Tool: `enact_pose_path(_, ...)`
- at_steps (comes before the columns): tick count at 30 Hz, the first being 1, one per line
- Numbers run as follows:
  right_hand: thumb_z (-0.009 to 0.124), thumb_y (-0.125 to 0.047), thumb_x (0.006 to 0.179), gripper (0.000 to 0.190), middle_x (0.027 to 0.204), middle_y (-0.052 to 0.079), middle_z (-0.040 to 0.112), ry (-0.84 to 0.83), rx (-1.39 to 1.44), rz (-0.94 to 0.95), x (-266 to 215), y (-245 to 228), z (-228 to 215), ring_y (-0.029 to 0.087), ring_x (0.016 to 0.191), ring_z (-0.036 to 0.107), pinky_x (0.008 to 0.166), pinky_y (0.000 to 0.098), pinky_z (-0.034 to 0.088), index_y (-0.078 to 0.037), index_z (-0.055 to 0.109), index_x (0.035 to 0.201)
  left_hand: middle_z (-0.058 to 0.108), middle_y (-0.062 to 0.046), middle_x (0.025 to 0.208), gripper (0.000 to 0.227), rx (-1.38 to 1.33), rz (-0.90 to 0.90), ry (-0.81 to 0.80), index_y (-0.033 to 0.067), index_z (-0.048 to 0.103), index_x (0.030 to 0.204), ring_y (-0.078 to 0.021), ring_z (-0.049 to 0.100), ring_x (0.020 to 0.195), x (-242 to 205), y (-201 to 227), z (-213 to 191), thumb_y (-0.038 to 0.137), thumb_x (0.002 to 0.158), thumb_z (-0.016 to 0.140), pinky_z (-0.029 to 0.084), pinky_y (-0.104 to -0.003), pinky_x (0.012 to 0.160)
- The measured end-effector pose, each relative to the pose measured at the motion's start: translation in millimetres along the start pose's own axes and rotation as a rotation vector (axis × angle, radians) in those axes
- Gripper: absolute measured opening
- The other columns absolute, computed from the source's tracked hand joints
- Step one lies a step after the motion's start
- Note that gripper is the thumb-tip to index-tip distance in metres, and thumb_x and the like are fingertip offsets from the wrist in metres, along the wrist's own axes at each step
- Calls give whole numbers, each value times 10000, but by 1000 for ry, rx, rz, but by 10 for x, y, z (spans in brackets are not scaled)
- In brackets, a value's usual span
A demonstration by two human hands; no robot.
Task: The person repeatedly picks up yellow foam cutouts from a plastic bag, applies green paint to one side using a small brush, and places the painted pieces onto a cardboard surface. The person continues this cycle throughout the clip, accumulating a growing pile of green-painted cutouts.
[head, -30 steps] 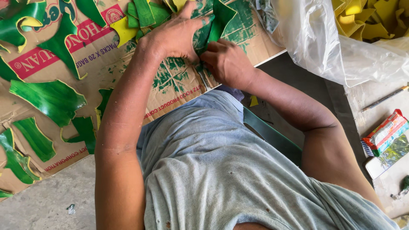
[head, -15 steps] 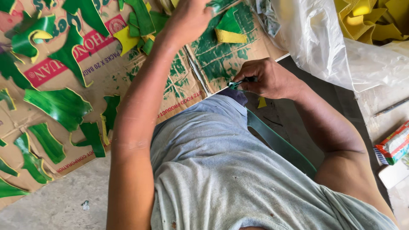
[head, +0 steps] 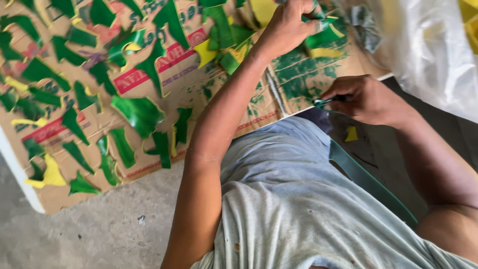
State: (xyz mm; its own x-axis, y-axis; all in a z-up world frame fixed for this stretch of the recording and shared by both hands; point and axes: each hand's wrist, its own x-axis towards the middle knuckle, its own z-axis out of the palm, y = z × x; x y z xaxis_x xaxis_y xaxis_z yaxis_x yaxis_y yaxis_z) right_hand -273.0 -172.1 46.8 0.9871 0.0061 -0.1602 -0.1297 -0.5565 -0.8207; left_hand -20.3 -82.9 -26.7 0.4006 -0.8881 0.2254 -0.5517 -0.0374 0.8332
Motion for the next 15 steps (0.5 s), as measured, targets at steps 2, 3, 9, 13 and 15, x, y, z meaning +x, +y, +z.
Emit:
enact_pose_path(2,760,-94,861,224,980,84,768,5,8,33,-29,1,1,187,826,717,732,321,547,-27,754,1075,716,-98,845,202,-159,20,34,7,702,942,-183,708,819,-162,-32,-151,149,901,840,570,-410,757)
enact_pose_path(3,758,-96,872,218,967,80,770,9,14,56,-41,3,13,181,809,708,720,322,540,-29,759,1079,700,-90,879,190,-188,53,57,10,707,963,-163,702,853,-285,-61,-260,132,936,850,580,-406,788)
enact_pose_path(9,774,-34,927,238,918,81,736,33,-111,11,-27,108,58,124,750,648,715,279,514,-23,750,1163,709,-61,1223,267,-1023,-64,255,34,623,1296,-197,713,1137,-1594,-209,-1268,20,1039,693,673,-440,965)
enact_pose_path(13,749,7,1010,135,969,69,721,59,15,-59,42,470,88,72,794,636,678,184,480,26,705,1136,700,-71,1239,335,-993,-126,535,49,614,1316,-222,714,1109,-2771,-345,-2024,-4,989,664,671,-449,918)
enact_pose_path(15,756,13,1049,116,946,71,718,77,-20,-33,4,632,51,67,776,623,680,180,474,35,705,1151,696,-85,1212,288,-945,-103,704,23,637,1287,-227,723,1131,-3521,-477,-2358,34,999,658,672,-475,938)
